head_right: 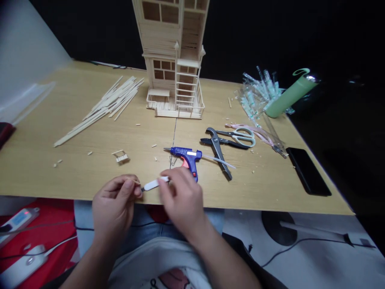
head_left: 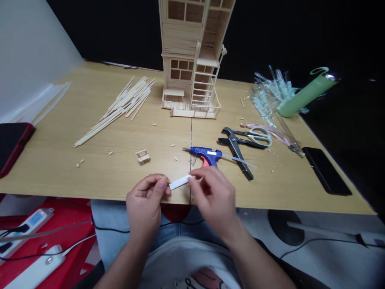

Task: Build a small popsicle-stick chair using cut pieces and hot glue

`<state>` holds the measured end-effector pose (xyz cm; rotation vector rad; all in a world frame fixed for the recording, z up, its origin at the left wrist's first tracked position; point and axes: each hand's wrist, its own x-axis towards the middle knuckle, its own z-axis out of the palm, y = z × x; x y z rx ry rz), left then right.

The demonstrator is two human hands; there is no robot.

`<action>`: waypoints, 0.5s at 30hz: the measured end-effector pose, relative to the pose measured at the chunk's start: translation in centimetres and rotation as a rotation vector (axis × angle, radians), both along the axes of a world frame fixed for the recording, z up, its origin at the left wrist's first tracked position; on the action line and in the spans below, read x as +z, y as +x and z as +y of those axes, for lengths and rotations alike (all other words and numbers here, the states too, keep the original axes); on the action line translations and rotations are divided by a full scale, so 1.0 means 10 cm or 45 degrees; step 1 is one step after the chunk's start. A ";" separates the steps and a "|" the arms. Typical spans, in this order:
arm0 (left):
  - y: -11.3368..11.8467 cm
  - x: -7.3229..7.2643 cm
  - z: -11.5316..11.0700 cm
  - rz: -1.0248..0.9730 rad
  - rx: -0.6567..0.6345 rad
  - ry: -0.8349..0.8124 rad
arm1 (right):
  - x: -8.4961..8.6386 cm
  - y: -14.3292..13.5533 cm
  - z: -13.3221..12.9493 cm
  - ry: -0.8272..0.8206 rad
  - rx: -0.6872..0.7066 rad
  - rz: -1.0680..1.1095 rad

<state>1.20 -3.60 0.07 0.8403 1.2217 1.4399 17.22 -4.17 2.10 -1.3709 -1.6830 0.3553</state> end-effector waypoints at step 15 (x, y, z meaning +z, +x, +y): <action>0.13 0.11 -0.01 -0.403 -0.069 -0.003 | 0.15 -0.22 -0.05 -0.642 0.349 0.701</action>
